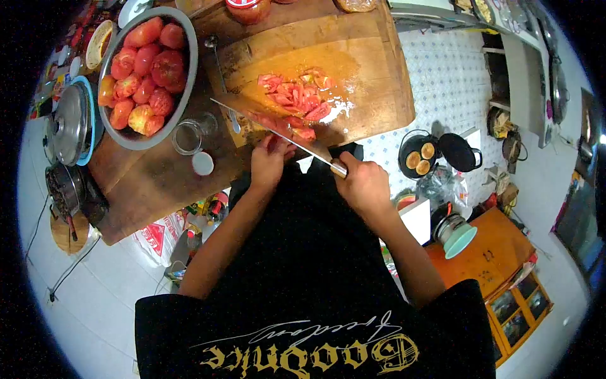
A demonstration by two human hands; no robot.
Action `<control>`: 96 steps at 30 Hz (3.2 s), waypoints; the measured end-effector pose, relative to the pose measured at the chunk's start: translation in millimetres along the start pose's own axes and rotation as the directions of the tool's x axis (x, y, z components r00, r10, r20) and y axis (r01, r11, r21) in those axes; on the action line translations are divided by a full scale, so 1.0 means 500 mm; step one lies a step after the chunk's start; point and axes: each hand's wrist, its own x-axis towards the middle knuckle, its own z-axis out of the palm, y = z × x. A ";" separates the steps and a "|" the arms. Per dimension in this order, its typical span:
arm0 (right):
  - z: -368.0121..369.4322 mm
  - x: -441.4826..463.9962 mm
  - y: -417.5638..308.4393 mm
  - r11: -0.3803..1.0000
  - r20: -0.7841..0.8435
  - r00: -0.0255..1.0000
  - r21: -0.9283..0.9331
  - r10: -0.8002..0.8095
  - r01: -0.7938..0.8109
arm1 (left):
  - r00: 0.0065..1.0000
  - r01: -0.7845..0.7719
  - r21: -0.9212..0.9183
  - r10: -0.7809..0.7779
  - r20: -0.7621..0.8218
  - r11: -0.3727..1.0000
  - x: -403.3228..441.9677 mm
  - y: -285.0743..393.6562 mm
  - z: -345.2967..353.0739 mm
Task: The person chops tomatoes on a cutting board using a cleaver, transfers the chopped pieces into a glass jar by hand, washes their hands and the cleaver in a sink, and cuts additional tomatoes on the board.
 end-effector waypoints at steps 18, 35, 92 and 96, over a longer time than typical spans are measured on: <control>0.046 0.147 0.002 0.990 -0.029 1.000 0.139 -0.006 0.010 | 0.986 -0.002 -0.178 -0.028 -0.163 0.984 0.015 -0.023 -0.020; 0.025 0.035 -0.043 0.999 0.008 1.000 0.040 0.019 -0.020 | 0.983 -0.164 -0.237 0.137 -0.126 0.958 0.034 -0.048 -0.039; 0.003 0.083 -0.022 0.983 0.024 0.996 0.161 0.087 -0.090 | 0.901 -0.248 0.245 0.316 -0.298 0.937 0.059 -0.048 -0.057; 0.014 0.038 -0.019 0.983 0.050 0.992 0.142 0.112 -0.118 | 0.955 -0.197 0.091 0.212 -0.208 0.976 0.055 -0.038 -0.046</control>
